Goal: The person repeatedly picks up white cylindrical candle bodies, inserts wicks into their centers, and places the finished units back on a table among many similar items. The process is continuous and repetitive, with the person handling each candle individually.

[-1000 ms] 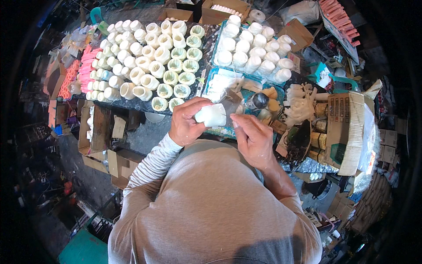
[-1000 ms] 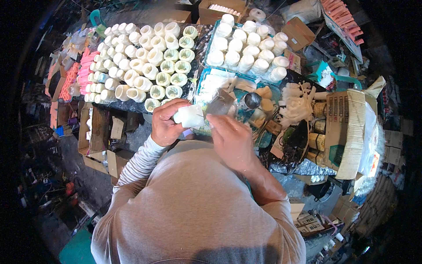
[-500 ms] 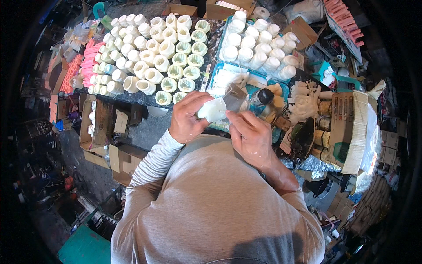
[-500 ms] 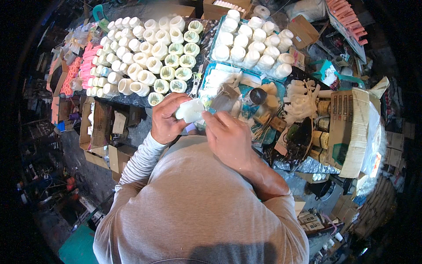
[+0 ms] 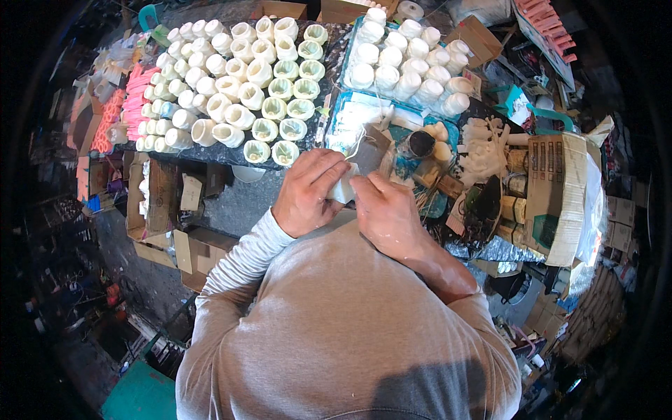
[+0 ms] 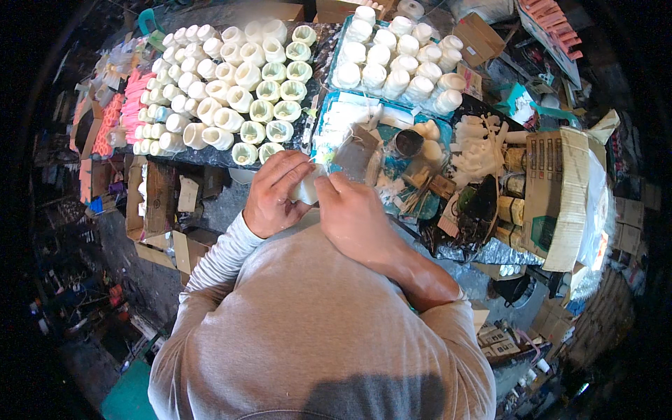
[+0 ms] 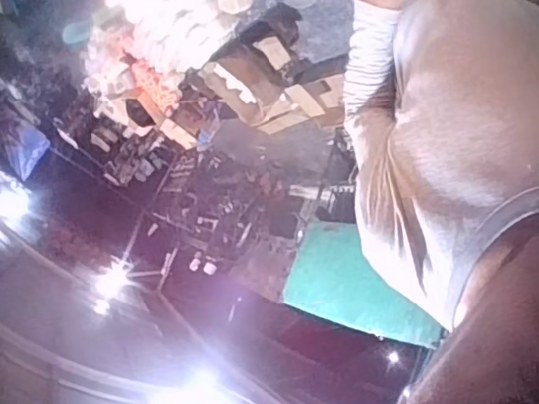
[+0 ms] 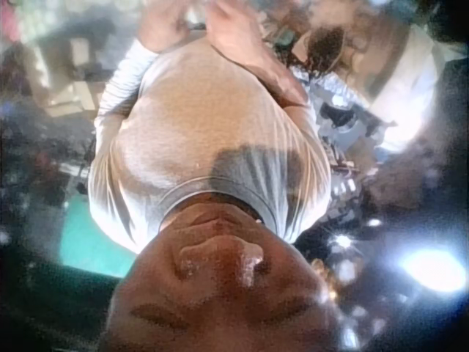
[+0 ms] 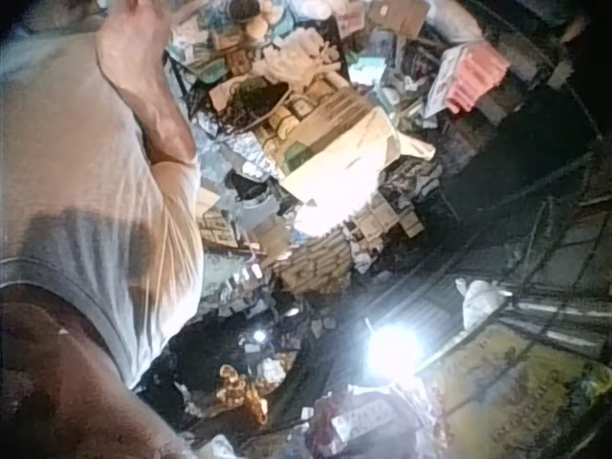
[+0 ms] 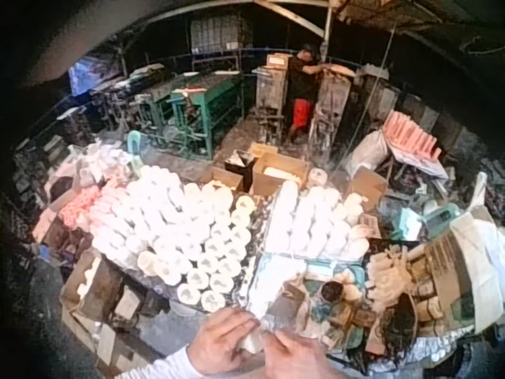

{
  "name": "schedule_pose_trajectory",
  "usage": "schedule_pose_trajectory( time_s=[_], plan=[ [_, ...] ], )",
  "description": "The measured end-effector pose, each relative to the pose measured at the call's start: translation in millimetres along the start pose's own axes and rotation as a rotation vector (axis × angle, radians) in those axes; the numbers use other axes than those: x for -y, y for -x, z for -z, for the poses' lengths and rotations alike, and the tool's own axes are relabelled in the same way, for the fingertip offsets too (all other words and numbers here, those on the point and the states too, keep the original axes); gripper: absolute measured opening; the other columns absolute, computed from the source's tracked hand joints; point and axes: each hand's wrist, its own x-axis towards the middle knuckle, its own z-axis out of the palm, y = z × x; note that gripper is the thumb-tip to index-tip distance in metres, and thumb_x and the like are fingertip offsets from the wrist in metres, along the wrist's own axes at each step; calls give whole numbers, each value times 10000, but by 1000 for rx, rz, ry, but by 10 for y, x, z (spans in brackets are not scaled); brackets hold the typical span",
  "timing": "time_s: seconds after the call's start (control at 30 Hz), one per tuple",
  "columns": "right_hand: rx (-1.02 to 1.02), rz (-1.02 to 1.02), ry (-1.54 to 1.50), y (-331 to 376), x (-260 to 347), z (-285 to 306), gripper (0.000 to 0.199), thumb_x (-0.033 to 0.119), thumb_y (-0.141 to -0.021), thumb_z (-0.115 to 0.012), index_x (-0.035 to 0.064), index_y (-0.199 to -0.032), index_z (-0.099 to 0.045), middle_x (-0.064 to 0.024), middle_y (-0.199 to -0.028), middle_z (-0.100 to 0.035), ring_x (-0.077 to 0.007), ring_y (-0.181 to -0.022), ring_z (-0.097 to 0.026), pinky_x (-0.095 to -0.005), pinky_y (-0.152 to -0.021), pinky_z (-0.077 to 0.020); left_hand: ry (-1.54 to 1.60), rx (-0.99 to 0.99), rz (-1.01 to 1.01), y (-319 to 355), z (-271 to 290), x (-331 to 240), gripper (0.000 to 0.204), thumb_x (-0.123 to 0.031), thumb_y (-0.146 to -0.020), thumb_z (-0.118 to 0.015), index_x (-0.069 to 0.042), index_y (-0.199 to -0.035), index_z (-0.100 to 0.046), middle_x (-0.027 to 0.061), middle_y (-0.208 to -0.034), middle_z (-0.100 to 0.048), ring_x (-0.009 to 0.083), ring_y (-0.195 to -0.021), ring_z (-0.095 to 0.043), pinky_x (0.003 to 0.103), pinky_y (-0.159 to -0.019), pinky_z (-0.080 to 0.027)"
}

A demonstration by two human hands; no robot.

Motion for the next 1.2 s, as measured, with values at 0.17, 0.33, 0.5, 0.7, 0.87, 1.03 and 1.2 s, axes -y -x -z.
schedule_pose_trajectory(
  time_s=[0.17,0.33,0.5,0.7,0.87,1.03,1.2],
  plan=[
    [-23,-61,-36,-13,-64,81,272,-17,-887,-677,-8,-1159,-667,-184,-909,-658,-402,-819,-697,-483,-715,-560,-38,-22,61,-9,-14,11,696,28,-501,-822,34,-1181,-674,169,-1191,-681,396,-1111,-654,490,-935,-549],
    [-33,-77,-113,71,-136,171,225,-60,-880,-689,1,-1095,-714,-194,-880,-680,-393,-805,-697,-450,-706,-557,-149,47,1,-51,31,51,671,-6,-530,-830,26,-1182,-676,155,-1214,-674,365,-1148,-640,501,-982,-508],
    [-16,-64,-62,-27,-192,-98,186,-29,-894,-695,14,-1075,-708,-200,-852,-686,-401,-782,-703,-464,-702,-562,-116,90,-59,-81,-64,42,673,-8,-531,-822,19,-1188,-676,147,-1234,-668,351,-1173,-629,507,-1013,-483],
    [-101,-171,-117,-63,-231,-82,130,60,-950,-736,17,-1072,-721,-208,-919,-725,-395,-809,-724,-449,-709,-571,-195,56,0,-122,-17,137,685,8,-515,-802,32,-1187,-673,152,-1229,-665,371,-1177,-628,516,-1026,-488],
    [-127,-99,-69,-47,-292,-142,99,13,-916,-712,20,-1015,-707,-190,-887,-712,-391,-801,-716,-445,-696,-562,-152,111,-71,-118,-97,142,556,-30,-641,-800,42,-1178,-677,159,-1222,-656,344,-1185,-611,496,-1039,-465],
    [-67,-64,-54,-169,-369,-281,113,32,-913,-735,-1,-1017,-708,-190,-892,-714,-385,-775,-711,-427,-691,-563,-109,79,-77,-138,-191,231,571,20,-611,-800,74,-1162,-661,191,-1220,-642,379,-1176,-612,489,-1022,-510],
    [46,-348,-253,-166,-323,-78,346,142,-917,-755,-33,-1203,-672,-216,-943,-714,-395,-777,-702,-478,-743,-560,-172,156,-23,-165,-98,265,537,-75,-709,-777,89,-1202,-641,215,-1234,-628,398,-1178,-598,476,-1045,-497]
  ],
)
